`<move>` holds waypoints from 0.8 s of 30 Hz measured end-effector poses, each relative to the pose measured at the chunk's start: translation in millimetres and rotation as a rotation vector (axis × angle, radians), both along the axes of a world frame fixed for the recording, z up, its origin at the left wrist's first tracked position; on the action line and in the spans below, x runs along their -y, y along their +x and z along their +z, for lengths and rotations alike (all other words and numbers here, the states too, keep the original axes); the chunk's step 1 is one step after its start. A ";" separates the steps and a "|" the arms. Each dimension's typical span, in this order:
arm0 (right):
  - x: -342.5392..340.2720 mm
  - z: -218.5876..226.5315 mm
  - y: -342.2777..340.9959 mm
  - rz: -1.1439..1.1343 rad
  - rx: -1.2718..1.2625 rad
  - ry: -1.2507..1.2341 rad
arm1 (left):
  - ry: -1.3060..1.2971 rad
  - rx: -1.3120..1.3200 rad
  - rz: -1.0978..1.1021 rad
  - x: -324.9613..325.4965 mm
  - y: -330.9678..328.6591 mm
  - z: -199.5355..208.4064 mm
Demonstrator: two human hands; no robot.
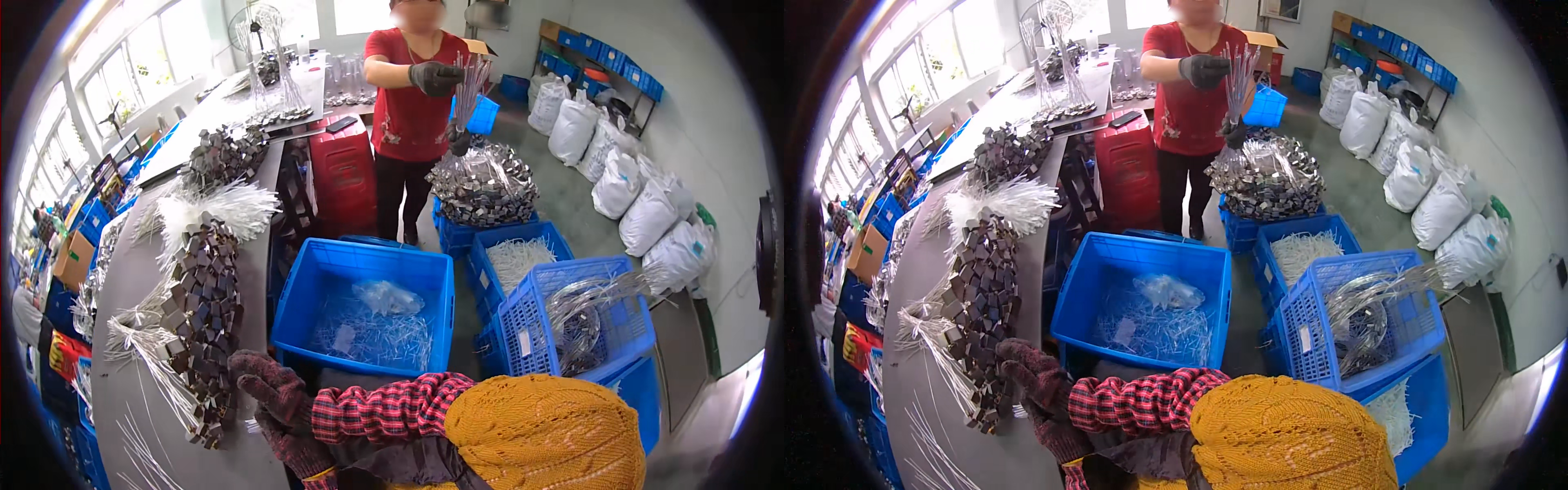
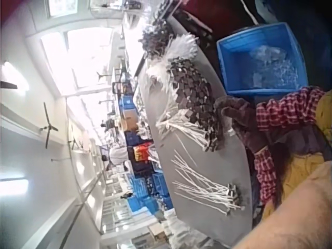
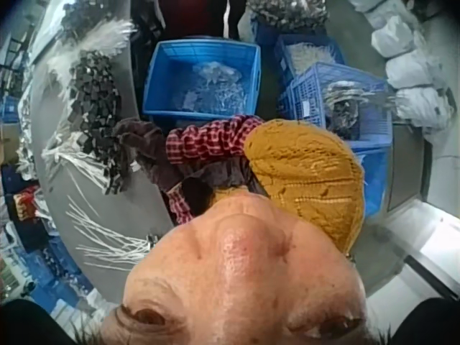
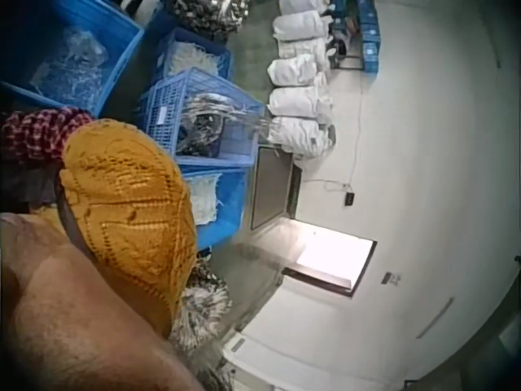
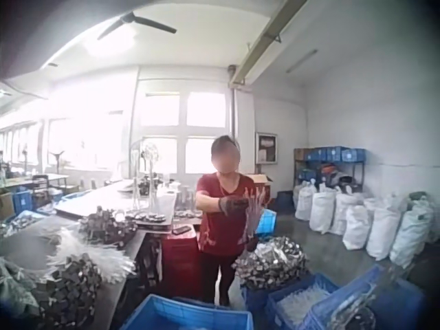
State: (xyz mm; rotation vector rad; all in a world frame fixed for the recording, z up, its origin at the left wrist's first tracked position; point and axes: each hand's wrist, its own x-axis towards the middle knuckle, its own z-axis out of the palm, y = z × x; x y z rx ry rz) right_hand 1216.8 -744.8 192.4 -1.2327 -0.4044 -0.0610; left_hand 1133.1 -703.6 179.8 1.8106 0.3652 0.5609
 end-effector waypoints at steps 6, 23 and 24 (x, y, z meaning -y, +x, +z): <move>21.4 6.5 8.6 0.001 0.013 0.015 | -0.088 -0.085 -0.044 7.3 5.1 -6.2; 302.8 27.5 106.0 -0.824 0.325 -0.554 | -1.123 0.048 -0.027 9.0 14.3 -13.4; 316.1 53.7 104.0 -0.915 0.314 -0.468 | -1.028 0.045 -0.232 2.8 8.8 -13.5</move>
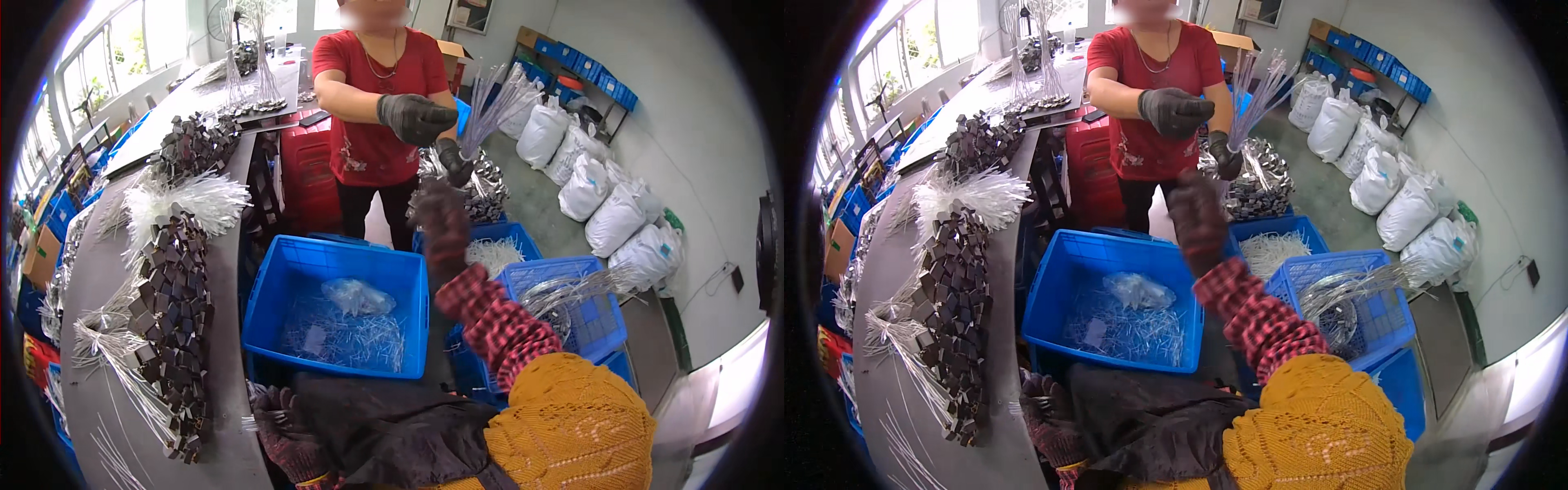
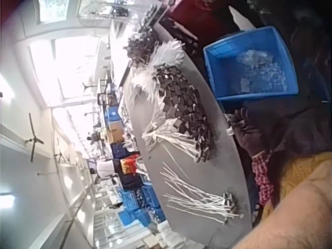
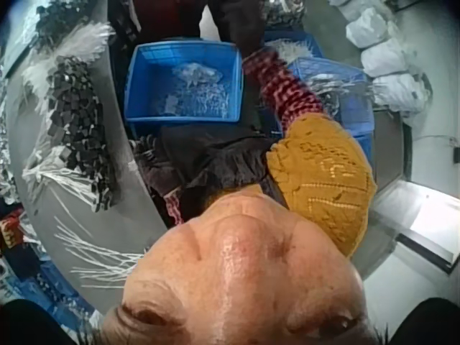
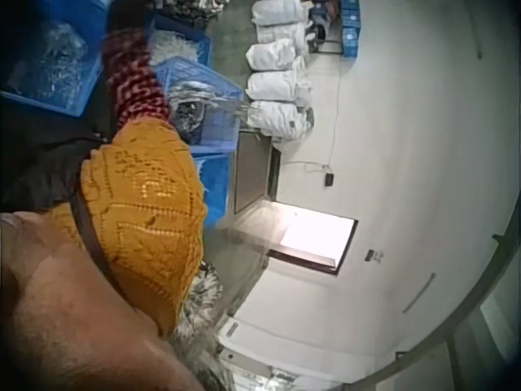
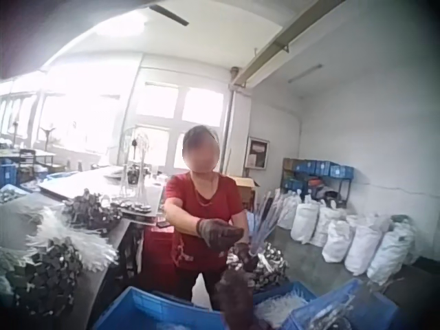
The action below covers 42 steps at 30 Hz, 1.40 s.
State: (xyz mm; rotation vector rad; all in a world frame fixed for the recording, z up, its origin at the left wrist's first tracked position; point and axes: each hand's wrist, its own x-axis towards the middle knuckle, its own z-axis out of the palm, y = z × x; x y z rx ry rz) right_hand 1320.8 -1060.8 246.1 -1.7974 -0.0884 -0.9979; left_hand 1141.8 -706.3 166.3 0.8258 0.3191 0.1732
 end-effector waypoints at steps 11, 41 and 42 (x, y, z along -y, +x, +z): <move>121.4 132.2 -19.3 -0.697 0.371 -0.244 | -0.142 0.017 -0.168 17.3 12.9 -17.5; 165.7 202.8 -94.5 -0.829 0.143 -0.801 | -0.347 -0.154 -0.219 52.8 -22.6 16.3; 166.0 204.4 -94.9 -0.828 0.144 -0.801 | -0.361 -0.130 -0.293 47.7 -24.8 17.6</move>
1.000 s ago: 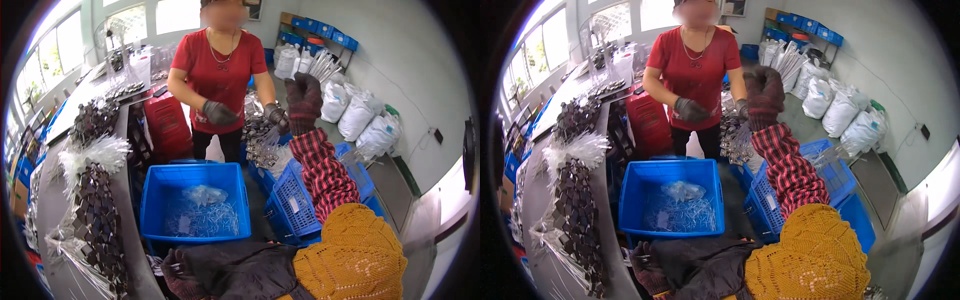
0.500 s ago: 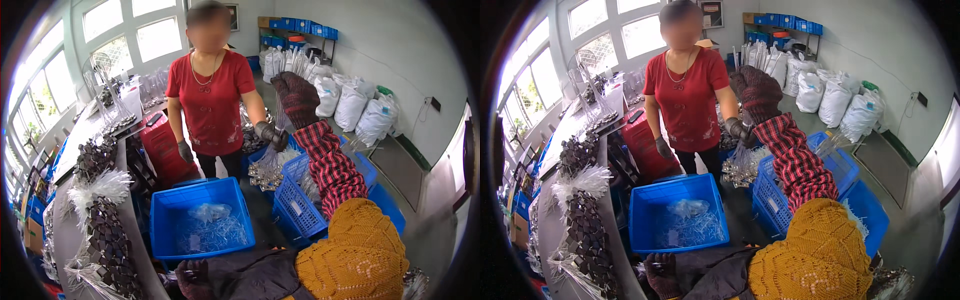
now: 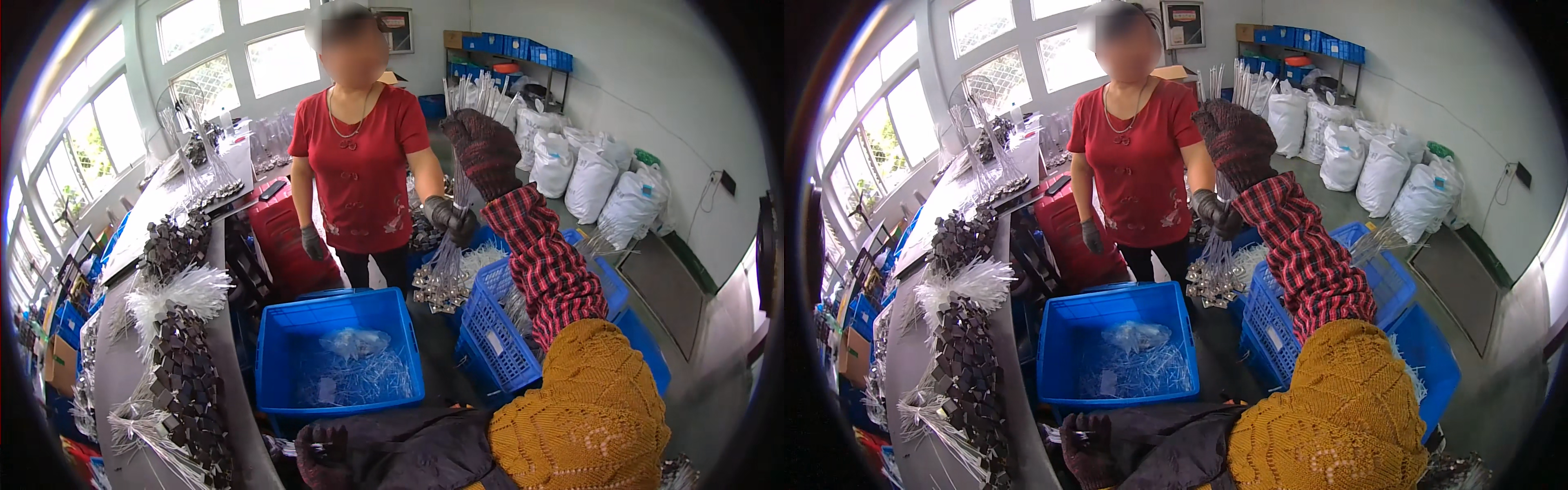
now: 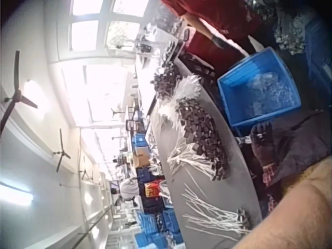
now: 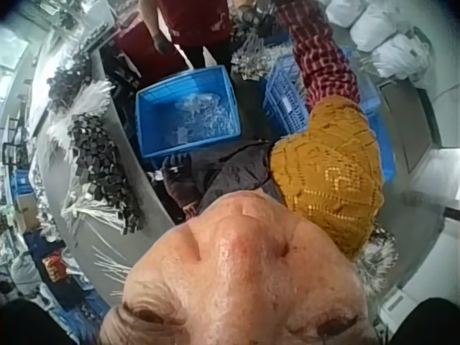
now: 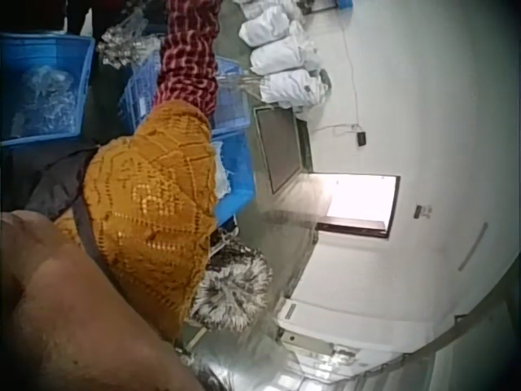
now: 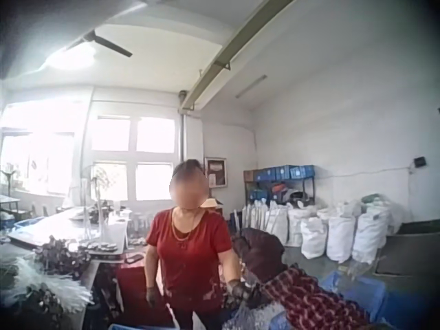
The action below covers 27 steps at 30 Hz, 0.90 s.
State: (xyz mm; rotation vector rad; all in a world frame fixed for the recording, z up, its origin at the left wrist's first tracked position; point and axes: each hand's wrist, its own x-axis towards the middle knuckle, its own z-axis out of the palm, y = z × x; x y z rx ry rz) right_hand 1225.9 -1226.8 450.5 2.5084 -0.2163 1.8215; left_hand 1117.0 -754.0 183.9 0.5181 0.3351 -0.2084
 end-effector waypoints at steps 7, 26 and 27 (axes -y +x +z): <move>-5.3 12.4 4.8 -0.021 -0.139 0.234 | 0.071 -0.039 0.074 11.4 5.0 6.3; -2.9 20.3 -13.5 0.033 -0.062 0.297 | 0.131 -0.038 -0.034 -2.1 -6.8 10.4; -6.1 19.8 -11.2 0.037 -0.071 0.301 | 0.141 -0.034 -0.052 -5.0 -7.0 9.1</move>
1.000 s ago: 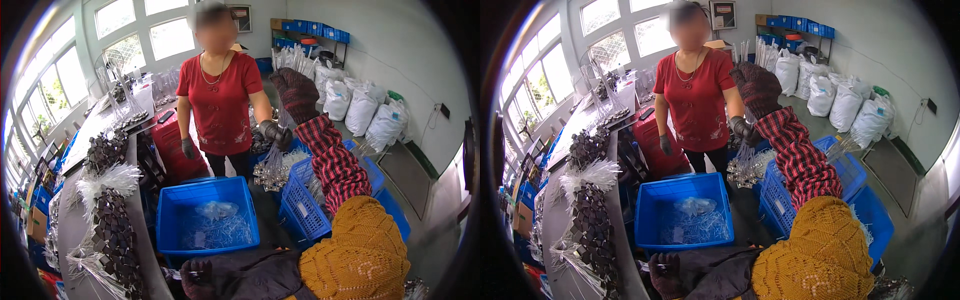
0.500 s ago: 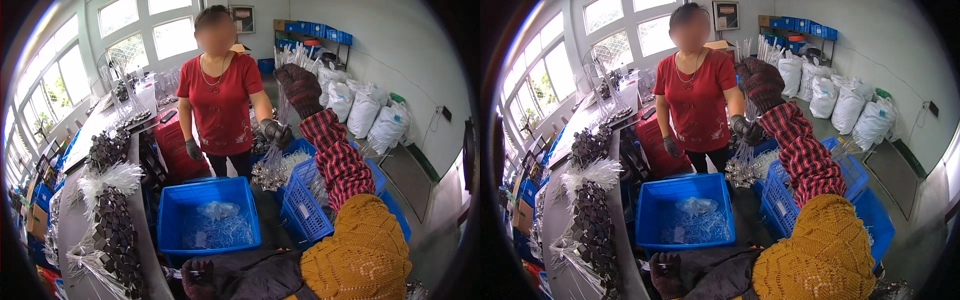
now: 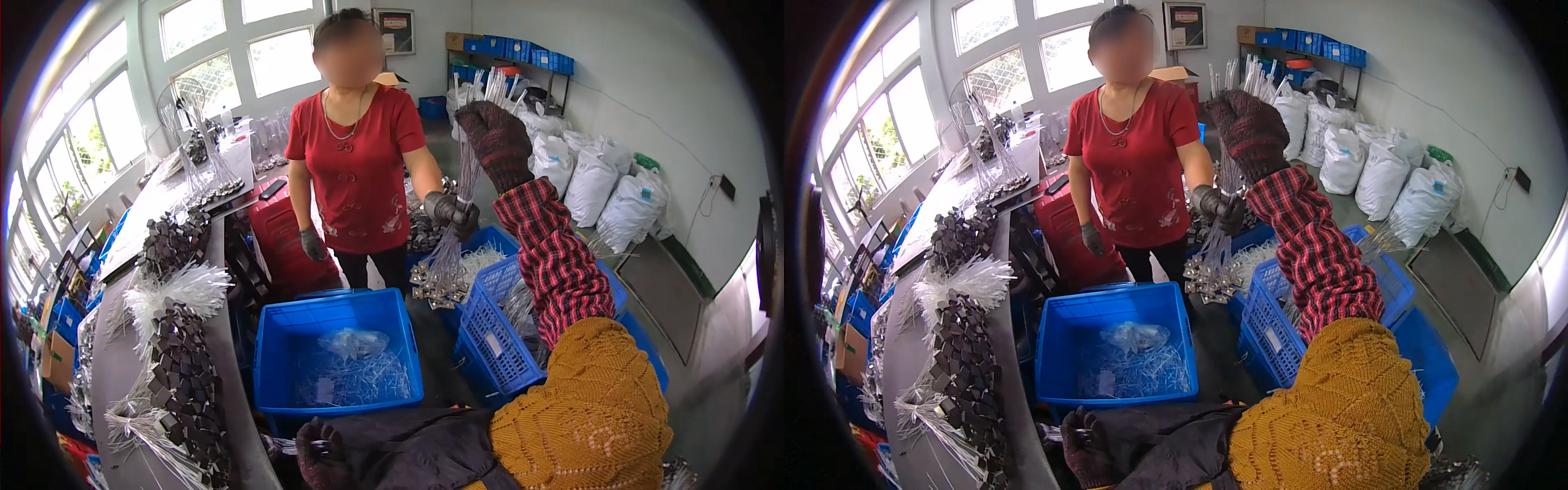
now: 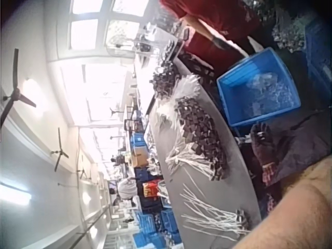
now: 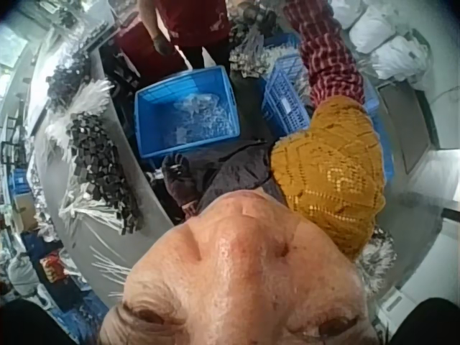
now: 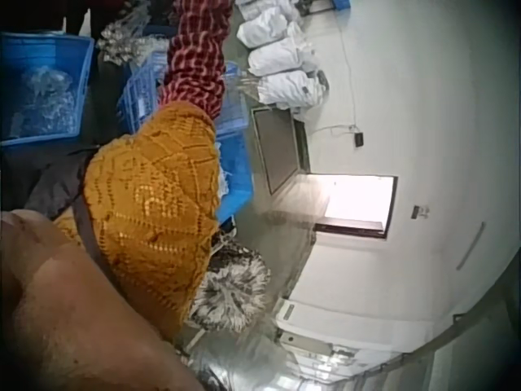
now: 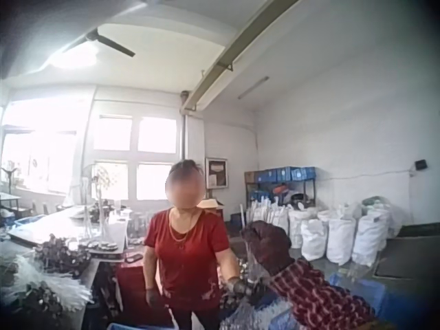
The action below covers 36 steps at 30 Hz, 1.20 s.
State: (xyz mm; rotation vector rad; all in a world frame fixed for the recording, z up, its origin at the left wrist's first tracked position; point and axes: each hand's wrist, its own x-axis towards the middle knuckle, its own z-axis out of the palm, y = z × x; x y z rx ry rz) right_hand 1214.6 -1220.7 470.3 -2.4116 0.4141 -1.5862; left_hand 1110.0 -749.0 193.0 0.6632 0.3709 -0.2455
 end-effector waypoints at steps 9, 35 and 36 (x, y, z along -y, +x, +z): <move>22.9 3.2 -2.6 -0.167 -0.123 -0.067 | 0.017 0.079 0.038 20.2 17.5 3.7; 11.9 -12.8 9.7 0.033 -0.077 -0.142 | 0.581 0.154 -0.034 21.4 5.3 -31.7; 13.4 -13.1 9.8 0.033 -0.077 -0.140 | 0.643 0.135 -0.074 20.1 5.2 -32.1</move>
